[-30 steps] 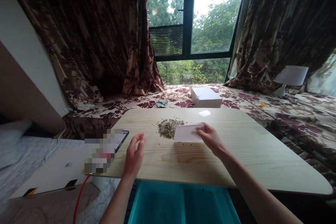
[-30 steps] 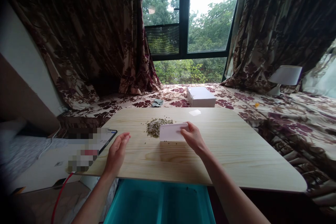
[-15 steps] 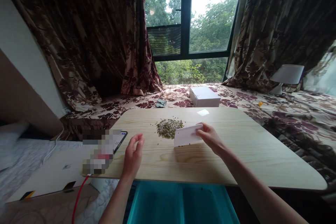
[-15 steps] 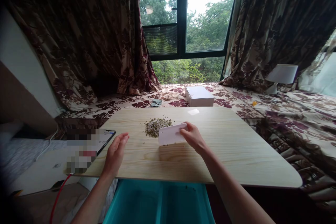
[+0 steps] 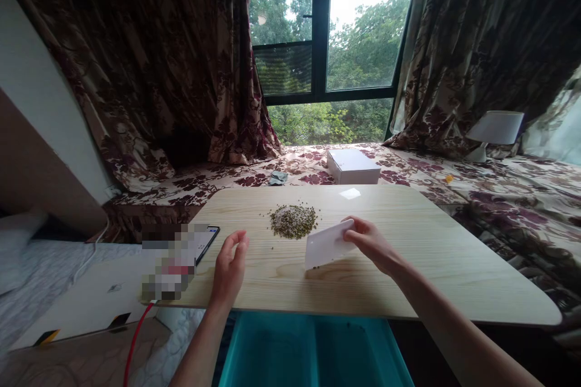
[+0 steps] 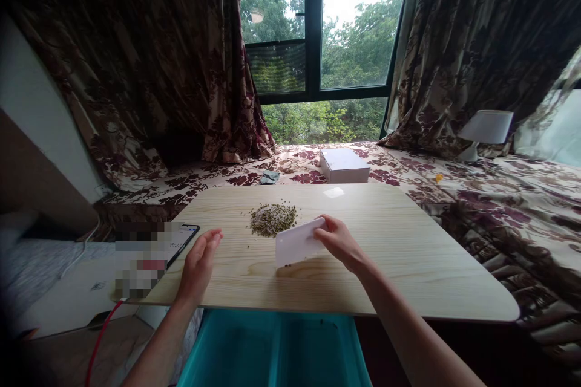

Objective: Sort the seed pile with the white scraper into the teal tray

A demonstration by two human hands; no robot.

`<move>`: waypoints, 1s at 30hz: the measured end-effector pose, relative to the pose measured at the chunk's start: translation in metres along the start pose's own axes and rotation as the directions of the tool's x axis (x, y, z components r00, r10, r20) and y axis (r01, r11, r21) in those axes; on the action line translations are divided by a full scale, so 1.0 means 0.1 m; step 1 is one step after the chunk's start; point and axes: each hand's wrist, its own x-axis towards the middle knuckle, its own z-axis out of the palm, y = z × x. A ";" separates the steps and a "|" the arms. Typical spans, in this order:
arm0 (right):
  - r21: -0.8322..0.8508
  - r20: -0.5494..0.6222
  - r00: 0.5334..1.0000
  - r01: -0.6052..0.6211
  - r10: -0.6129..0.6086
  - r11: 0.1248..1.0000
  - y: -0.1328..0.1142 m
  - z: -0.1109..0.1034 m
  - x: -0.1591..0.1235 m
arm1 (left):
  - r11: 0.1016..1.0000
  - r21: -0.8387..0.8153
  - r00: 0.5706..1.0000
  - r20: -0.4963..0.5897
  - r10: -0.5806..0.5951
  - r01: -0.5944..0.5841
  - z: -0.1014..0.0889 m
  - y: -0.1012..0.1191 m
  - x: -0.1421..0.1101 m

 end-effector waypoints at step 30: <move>0.032 -0.305 0.951 0.050 -0.037 0.998 0.01 -0.34 -0.41 | 1.000 -0.002 1.000 -0.001 -0.001 0.001 0.00 -0.02 0.01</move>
